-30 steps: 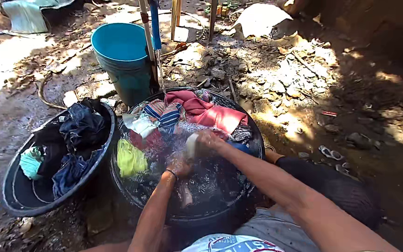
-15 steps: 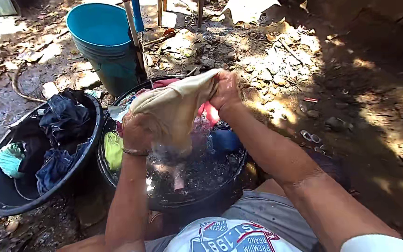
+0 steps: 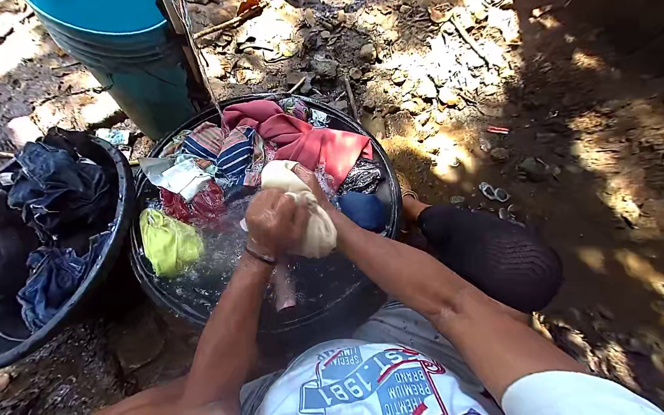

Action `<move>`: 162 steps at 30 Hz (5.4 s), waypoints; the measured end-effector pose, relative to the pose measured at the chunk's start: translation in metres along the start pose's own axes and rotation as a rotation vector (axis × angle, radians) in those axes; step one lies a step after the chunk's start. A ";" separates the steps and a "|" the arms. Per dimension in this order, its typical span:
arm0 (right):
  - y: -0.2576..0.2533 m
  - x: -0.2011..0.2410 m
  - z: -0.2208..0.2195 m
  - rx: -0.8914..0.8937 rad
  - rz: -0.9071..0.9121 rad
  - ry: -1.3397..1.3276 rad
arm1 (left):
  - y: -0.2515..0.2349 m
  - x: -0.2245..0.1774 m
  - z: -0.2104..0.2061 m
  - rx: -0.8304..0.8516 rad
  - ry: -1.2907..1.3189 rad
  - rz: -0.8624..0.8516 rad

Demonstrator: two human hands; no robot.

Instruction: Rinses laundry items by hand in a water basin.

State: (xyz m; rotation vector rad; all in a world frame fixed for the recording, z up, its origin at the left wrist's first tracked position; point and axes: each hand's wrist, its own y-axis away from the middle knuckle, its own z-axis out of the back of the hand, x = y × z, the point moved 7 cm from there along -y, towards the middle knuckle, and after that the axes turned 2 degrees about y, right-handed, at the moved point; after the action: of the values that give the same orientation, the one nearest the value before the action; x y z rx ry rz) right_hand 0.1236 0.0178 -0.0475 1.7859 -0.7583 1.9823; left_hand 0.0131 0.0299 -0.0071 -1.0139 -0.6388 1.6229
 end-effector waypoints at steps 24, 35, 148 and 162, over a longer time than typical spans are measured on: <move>-0.077 0.231 0.099 0.141 0.850 1.009 | -0.137 0.163 0.223 -0.479 0.357 0.586; -0.089 0.109 0.064 0.339 0.273 0.899 | -0.049 0.173 0.130 0.499 -0.306 0.910; -0.011 -0.035 0.075 0.190 -0.076 0.815 | 0.049 0.116 0.015 0.667 -0.043 0.766; -0.017 -0.117 0.048 0.394 0.024 1.089 | 0.136 0.115 -0.079 0.974 -0.121 0.868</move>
State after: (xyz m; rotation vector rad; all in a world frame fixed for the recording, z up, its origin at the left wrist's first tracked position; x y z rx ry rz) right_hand 0.1870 0.0112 -0.1577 0.5669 -0.0195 2.7511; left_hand 0.0061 0.0937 -0.1914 -0.4340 0.6224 2.3600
